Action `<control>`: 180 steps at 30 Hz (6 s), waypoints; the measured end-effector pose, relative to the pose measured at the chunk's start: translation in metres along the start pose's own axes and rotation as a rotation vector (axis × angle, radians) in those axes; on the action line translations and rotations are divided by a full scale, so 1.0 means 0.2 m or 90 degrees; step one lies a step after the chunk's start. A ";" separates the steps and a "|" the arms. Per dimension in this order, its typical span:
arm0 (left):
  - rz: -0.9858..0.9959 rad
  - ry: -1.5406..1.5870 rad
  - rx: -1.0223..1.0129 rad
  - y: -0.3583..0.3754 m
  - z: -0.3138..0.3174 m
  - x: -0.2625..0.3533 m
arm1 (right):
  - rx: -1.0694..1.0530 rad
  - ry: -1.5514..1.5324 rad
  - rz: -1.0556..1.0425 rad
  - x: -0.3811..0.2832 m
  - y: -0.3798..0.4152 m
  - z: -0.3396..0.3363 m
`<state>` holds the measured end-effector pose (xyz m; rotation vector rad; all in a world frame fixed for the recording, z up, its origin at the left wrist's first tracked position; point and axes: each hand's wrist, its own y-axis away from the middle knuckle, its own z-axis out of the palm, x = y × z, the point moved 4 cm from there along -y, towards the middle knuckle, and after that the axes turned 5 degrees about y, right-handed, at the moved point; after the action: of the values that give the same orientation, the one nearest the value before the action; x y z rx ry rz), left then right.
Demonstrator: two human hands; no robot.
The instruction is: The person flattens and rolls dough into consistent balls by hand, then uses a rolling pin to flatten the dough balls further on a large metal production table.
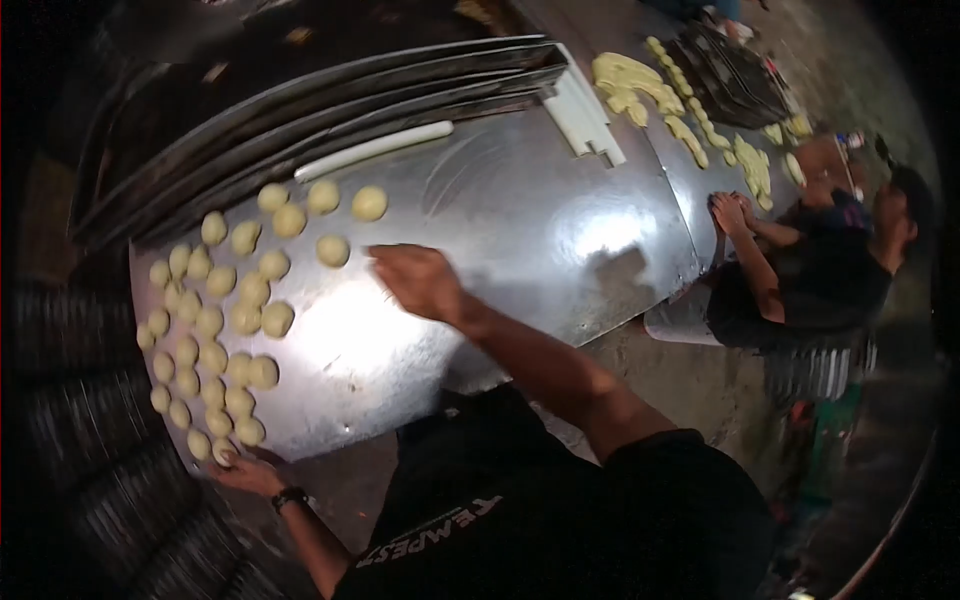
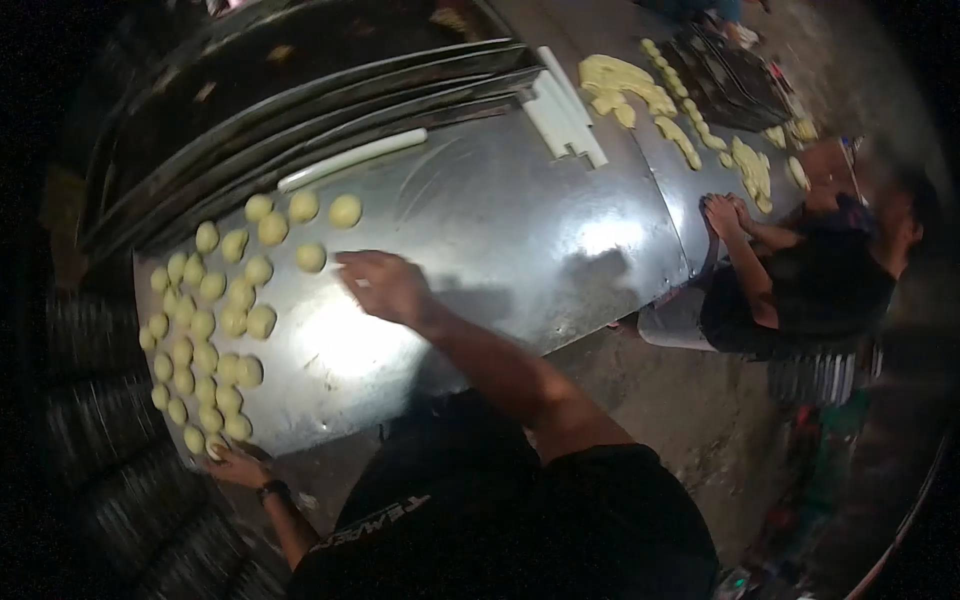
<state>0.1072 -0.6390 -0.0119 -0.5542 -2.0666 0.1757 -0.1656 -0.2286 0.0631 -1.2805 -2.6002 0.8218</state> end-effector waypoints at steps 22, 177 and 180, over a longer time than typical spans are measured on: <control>0.533 -0.179 -0.593 2.03 1.08 2.00 | -0.175 0.179 0.592 3.36 0.43 -0.54; 0.319 0.160 -0.413 1.55 0.93 1.65 | -0.099 -0.003 0.300 1.14 0.71 -0.41; 0.425 0.146 -0.573 1.74 0.75 1.61 | -0.172 -0.156 -0.013 0.98 0.90 -0.44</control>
<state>-0.0520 -0.1711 0.0400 -1.7133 -1.5845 -0.4445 -0.1343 0.0474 0.0200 -1.2849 -3.0007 0.6791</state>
